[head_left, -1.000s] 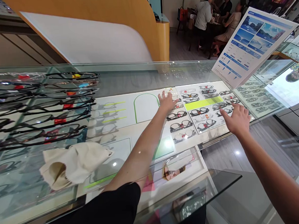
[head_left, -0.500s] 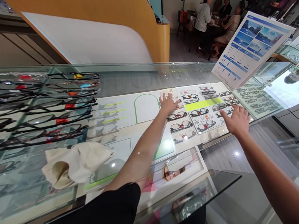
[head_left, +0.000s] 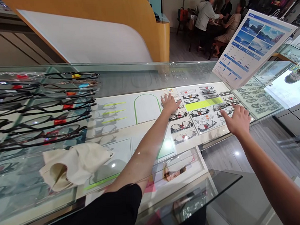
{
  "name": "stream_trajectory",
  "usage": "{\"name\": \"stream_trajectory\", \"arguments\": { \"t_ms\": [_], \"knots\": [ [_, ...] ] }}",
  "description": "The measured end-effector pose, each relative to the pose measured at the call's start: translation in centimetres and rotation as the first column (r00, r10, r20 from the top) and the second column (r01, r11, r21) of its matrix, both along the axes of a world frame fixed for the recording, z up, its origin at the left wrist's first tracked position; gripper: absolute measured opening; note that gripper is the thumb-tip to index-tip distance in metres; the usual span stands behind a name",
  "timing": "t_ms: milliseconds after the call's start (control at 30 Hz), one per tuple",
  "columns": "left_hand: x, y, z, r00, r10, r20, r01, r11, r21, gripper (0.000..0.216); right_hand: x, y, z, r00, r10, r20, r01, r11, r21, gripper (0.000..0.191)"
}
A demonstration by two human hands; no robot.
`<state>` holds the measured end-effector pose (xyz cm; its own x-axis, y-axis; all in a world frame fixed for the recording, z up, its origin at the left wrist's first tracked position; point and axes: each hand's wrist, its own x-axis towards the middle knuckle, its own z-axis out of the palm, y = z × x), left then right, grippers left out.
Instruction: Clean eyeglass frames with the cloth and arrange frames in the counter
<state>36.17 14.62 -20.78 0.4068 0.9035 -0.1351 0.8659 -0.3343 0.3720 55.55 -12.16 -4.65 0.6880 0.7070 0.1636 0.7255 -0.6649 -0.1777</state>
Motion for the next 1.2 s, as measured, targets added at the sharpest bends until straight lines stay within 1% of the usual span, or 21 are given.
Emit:
{"name": "stream_trajectory", "arguments": {
  "t_ms": [200,333,400,467,567,667,733,833,933,1033,1133,1200],
  "knots": [
    [0.1,-0.1,0.1,1.000,0.003,0.025,-0.002,1.000,-0.019,0.088,0.2,0.1,-0.2,1.000,-0.003,0.003,0.003,1.000,0.004,0.083],
    [-0.2,-0.2,0.5,0.998,0.004,0.069,-0.003,1.000,-0.006,0.084,0.3,0.0,-0.2,1.000,0.009,-0.003,-0.009,1.000,0.011,0.084],
    [-0.6,-0.3,0.9,0.996,0.006,0.090,-0.009,1.000,0.024,0.075,0.4,0.0,-0.2,1.000,0.012,-0.003,-0.012,1.000,0.007,0.085],
    [-1.1,-0.5,1.4,0.994,0.010,0.109,-0.017,0.998,0.064,0.062,0.5,0.1,-0.4,1.000,0.013,0.006,-0.013,1.000,0.009,0.084],
    [-2.0,-1.4,2.2,0.989,0.013,0.149,-0.030,0.993,0.115,0.047,0.6,0.2,-0.6,1.000,0.018,0.022,-0.018,1.000,0.012,0.085],
    [-2.5,-3.2,3.2,0.977,-0.038,0.212,0.001,0.985,0.173,0.034,0.5,0.4,-0.7,0.999,0.014,0.032,-0.013,1.000,-0.012,0.084],
    [-2.8,-4.8,3.8,0.964,-0.107,0.243,0.056,0.976,0.208,0.024,0.4,0.5,-0.7,0.999,0.010,0.034,-0.009,0.999,-0.032,0.083],
    [-3.6,-7.4,4.4,0.945,-0.221,0.242,0.168,0.960,0.225,0.013,0.3,0.6,-0.6,0.999,0.010,0.032,-0.009,0.999,-0.043,0.082],
    [-4.7,-9.6,4.7,0.929,-0.284,0.236,0.232,0.946,0.226,0.010,0.2,0.7,-0.4,1.000,0.009,0.024,-0.008,0.999,-0.048,0.082],
    [-5.9,-12.2,4.9,0.905,-0.334,0.263,0.283,0.935,0.214,0.009,0.1,0.7,-0.2,1.000,0.010,0.020,-0.009,0.999,-0.052,0.083],
    [-7.3,-15.4,5.1,0.854,-0.408,0.322,0.372,0.912,0.171,0.012,0.0,0.8,0.1,1.000,0.014,0.019,-0.013,0.998,-0.067,0.084],
    [-8.4,-17.8,5.4,0.829,-0.450,0.333,0.424,0.893,0.151,0.011,-0.3,0.7,0.6,1.000,0.011,0.010,-0.010,0.996,-0.089,0.085]
  ]
}}
